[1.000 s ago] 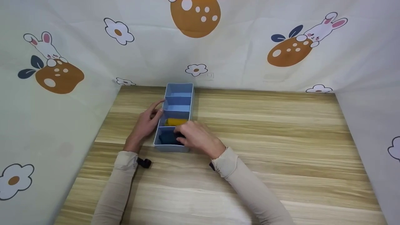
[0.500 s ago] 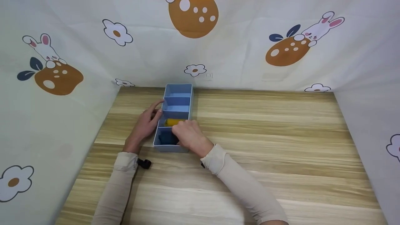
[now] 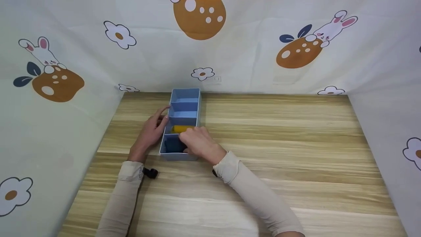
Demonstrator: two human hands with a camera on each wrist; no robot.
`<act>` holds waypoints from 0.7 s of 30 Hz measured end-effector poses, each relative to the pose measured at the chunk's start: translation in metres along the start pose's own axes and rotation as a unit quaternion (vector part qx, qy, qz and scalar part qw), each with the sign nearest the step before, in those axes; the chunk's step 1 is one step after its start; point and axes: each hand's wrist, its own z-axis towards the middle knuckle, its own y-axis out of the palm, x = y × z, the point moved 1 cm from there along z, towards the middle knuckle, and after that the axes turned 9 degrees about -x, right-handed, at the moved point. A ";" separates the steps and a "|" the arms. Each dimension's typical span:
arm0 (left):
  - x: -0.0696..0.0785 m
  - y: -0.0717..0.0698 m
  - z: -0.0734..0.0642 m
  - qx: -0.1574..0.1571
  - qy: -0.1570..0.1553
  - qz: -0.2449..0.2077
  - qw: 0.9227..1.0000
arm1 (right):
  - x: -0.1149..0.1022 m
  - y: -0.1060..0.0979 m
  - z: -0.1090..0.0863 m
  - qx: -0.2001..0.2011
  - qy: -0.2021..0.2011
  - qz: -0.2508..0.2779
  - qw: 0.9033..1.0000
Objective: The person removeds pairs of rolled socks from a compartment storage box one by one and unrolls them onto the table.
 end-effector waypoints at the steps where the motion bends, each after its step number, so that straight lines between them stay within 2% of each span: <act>1: 0.000 0.000 0.000 0.000 -0.001 -0.001 1.000 | 0.001 0.001 0.000 0.003 -0.003 0.003 1.000; 14: -0.001 0.001 -0.001 -0.004 -0.021 -0.015 1.000 | 0.008 -0.006 -0.012 0.014 -0.006 0.094 0.995; 21: -0.001 0.001 0.000 -0.007 -0.021 -0.017 1.000 | 0.020 -0.012 -0.022 0.028 -0.043 0.176 0.983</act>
